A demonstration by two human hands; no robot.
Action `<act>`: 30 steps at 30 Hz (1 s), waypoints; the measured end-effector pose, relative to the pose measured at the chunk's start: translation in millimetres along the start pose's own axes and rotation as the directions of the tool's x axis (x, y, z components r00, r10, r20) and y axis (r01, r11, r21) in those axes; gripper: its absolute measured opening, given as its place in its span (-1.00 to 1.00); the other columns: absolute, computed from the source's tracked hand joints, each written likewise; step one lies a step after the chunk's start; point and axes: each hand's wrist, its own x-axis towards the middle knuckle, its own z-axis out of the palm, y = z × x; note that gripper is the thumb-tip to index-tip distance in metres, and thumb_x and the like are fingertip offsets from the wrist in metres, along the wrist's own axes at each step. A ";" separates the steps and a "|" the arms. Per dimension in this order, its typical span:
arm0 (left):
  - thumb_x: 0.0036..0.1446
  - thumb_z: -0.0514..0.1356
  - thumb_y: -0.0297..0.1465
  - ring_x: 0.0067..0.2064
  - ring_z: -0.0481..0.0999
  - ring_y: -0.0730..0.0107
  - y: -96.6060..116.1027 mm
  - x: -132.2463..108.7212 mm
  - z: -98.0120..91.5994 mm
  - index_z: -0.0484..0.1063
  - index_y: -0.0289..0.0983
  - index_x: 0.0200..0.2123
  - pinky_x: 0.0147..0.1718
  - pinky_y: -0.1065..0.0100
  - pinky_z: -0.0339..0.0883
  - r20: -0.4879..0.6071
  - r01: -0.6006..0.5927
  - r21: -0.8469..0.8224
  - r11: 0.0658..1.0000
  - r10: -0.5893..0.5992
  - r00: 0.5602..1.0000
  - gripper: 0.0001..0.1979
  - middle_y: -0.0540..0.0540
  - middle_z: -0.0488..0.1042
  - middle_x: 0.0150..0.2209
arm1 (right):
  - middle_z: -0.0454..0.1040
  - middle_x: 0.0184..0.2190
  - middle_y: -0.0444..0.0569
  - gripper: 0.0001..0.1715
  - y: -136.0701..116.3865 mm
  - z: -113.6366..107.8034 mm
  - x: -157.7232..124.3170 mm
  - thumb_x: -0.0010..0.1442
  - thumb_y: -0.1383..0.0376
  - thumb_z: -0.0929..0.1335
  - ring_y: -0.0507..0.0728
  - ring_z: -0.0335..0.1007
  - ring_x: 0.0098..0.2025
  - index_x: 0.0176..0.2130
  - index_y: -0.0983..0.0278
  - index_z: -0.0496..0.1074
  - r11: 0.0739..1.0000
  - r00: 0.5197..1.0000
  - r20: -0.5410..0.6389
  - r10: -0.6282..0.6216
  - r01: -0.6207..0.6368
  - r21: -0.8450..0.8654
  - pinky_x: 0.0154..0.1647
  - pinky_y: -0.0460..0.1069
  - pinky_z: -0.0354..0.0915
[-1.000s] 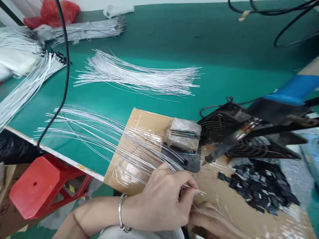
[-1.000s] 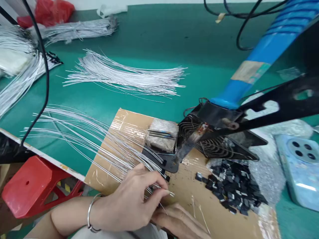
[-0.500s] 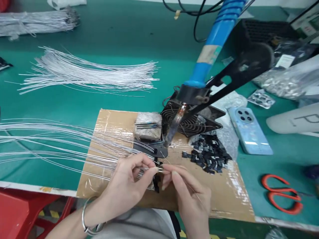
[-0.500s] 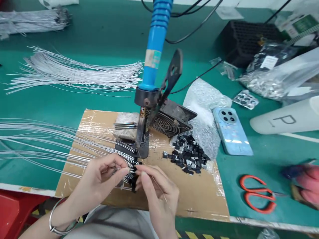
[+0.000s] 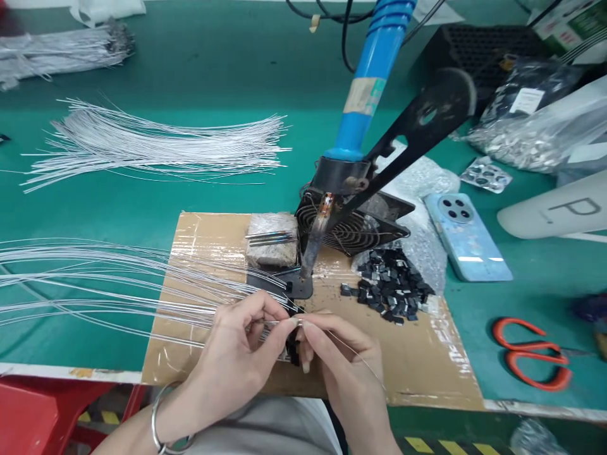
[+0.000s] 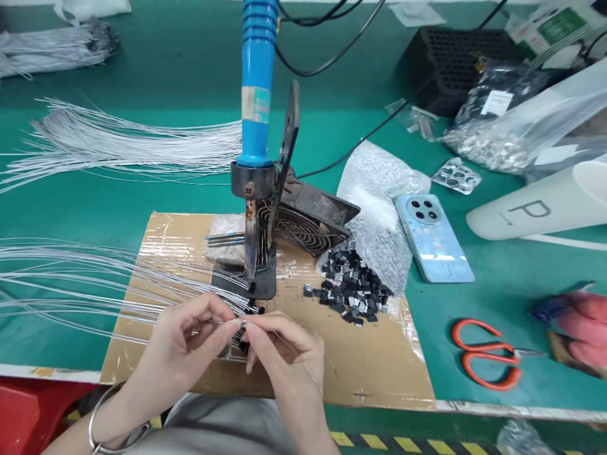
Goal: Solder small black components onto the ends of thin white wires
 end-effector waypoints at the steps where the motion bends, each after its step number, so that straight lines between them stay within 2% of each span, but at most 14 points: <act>1: 0.33 0.18 -0.21 -0.52 0.21 0.47 0.0 -0.3 -0.1 0.45 -0.22 -0.33 -0.56 0.38 0.05 0.003 -0.001 0.003 1.000 0.001 1.000 -0.76 0.02 0.47 -0.46 | 0.53 -0.46 -0.12 -0.90 -0.2 0.2 0.2 0.20 0.22 0.50 -0.07 0.38 -0.58 -0.27 0.16 0.69 1.000 1.000 0.002 0.004 -0.004 0.006 -0.58 -0.17 0.33; 14: 0.34 0.16 -0.27 -0.53 0.14 0.49 1.6 -2.4 1.1 0.45 -0.24 -0.36 -0.58 0.39 0.01 0.005 -0.023 0.027 0.999 0.023 1.000 -0.77 0.04 0.42 -0.50 | 0.53 -0.54 -0.14 -0.86 -3.2 1.7 -0.1 0.14 0.18 0.53 -0.07 0.36 -0.60 -0.33 0.20 0.68 0.994 0.997 -0.015 0.076 -0.074 0.085 -0.60 -0.19 0.31; 19: 0.32 0.18 -0.32 -0.51 0.17 0.49 6.6 -1.7 -0.9 0.46 -0.26 -0.37 -0.56 0.40 0.02 0.021 -0.034 0.033 0.999 0.033 0.999 -0.79 0.02 0.42 -0.51 | 0.54 -0.54 -0.12 -0.85 -8.2 -1.4 4.9 0.09 0.19 0.55 -0.06 0.32 -0.62 -0.39 0.23 0.67 0.978 0.988 0.058 0.142 -0.149 0.149 -0.65 -0.17 0.26; 24: 0.29 0.19 -0.35 -0.52 0.15 0.49 10.5 -1.2 -1.3 0.45 -0.26 -0.41 -0.58 0.40 -0.02 0.021 -0.030 0.046 0.999 0.029 0.999 -0.79 0.03 0.39 -0.54 | 0.52 -0.57 -0.12 -0.83 -15.1 -3.0 4.4 0.06 0.20 0.56 -0.06 0.32 -0.63 -0.44 0.25 0.66 0.968 0.974 0.055 0.220 -0.225 0.114 -0.63 -0.16 0.24; 30: 0.31 0.18 -0.33 -0.55 0.08 0.50 7.2 -2.7 2.4 0.45 -0.24 -0.40 -0.59 0.39 -0.06 -0.037 -0.050 0.074 0.996 0.053 0.998 -0.78 0.08 0.29 -0.58 | 0.51 -0.54 -0.12 -0.84 -5.7 -3.3 2.7 0.14 0.19 0.53 -0.07 0.33 -0.61 -0.34 0.25 0.68 0.963 0.982 0.082 0.172 -0.185 0.197 -0.64 -0.18 0.29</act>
